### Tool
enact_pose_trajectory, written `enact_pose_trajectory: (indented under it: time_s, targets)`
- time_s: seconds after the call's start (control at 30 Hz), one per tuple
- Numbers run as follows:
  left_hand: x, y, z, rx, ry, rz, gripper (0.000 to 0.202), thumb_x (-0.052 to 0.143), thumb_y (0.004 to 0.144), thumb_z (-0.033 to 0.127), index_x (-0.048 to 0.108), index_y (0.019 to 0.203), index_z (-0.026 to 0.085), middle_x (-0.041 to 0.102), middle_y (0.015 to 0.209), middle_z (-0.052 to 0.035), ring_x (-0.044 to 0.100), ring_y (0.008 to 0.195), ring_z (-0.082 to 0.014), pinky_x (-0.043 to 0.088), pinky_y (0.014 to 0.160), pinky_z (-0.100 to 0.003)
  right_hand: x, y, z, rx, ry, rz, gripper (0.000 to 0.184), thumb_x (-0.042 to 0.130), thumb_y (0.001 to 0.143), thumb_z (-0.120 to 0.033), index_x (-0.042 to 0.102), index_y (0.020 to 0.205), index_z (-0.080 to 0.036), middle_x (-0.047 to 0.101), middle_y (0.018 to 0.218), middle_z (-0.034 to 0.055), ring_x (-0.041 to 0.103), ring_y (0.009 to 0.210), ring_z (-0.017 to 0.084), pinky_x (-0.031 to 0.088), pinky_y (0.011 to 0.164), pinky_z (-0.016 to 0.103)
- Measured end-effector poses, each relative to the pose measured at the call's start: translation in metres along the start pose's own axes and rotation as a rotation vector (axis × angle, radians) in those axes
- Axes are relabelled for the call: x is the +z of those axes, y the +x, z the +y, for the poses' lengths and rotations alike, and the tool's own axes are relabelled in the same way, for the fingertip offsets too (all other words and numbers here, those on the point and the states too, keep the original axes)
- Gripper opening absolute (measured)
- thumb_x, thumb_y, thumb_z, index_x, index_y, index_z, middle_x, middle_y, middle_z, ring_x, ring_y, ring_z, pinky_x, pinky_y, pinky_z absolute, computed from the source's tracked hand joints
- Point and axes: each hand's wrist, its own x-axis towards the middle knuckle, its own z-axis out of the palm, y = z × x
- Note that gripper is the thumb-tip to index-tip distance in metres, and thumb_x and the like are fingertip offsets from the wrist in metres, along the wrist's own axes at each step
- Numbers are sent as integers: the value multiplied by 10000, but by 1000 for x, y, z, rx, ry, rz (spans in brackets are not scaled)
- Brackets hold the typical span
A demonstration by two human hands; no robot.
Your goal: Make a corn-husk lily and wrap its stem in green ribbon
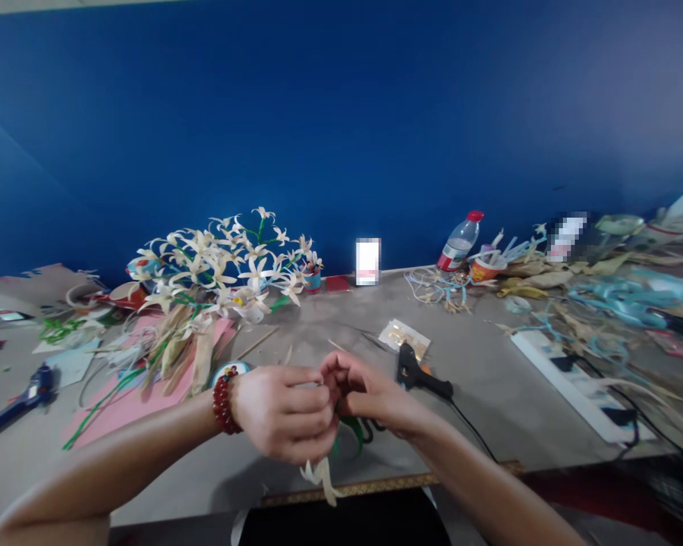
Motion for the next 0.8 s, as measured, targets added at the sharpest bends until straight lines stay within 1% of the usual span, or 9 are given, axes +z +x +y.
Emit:
enact_pose_trajectory:
  time_s: [0.13,0.23,0.37,0.43,0.5,0.57,0.63,0.7,0.8]
  targets:
    - [1,0,1,2,-13,0,109,651,842,282,718,781,222,717,761,-35,672,756,-167,598,748,-308,1,1,0,1,4,2,345,601,671,-97,546,1003,-176,584,791,-26,534,702,108,380,640,220]
    - [2,-3,1,-19,-11,-11,117,630,854,280,724,820,220,727,797,-35,673,791,-171,589,807,-319,2,1,-3,-11,5,13,345,582,650,-81,553,980,-178,570,766,-37,522,683,103,370,627,218]
    - [7,-13,3,-132,20,76,60,648,834,204,697,869,208,740,852,-32,677,830,-180,565,856,-346,0,0,-7,-41,-9,48,345,589,646,-89,555,977,-183,551,750,-42,504,676,106,364,630,229]
    - [10,-16,9,-311,-27,121,105,626,840,149,673,923,193,745,883,-44,677,845,-184,559,844,-353,-2,1,-8,-69,-15,66,349,590,650,-100,545,985,-185,543,726,-47,479,654,104,343,610,229]
    - [11,-16,17,-610,-139,183,140,599,851,107,649,962,176,734,902,-63,669,854,-182,551,819,-343,-6,2,-7,-101,-30,95,360,577,651,-102,539,999,-185,541,701,-54,460,630,101,325,593,229]
    - [11,-12,24,-961,-316,221,92,598,865,116,639,927,171,708,884,-63,655,841,-172,535,783,-312,-9,4,-6,-132,-43,138,379,567,648,-101,536,1017,-182,550,697,-55,454,618,99,322,588,232]
    - [11,-7,27,-1233,-580,133,61,607,886,198,641,842,173,687,818,-36,641,780,-156,514,726,-276,-10,6,-4,-159,-53,171,376,571,651,-116,539,1021,-177,556,698,-53,458,616,100,323,591,236]
    - [12,-5,26,-1398,-845,34,157,619,885,290,653,792,168,676,765,-18,622,724,-144,491,680,-255,-11,8,-2,-167,-78,190,368,576,653,-123,542,1015,-178,558,698,-50,464,621,104,323,593,239]
    - [18,-7,25,-1498,-1136,10,217,660,845,363,675,790,154,673,758,-19,606,713,-145,479,685,-259,-9,11,0,-151,-138,211,375,562,645,-99,542,1008,-188,546,690,-54,465,623,107,322,597,238]
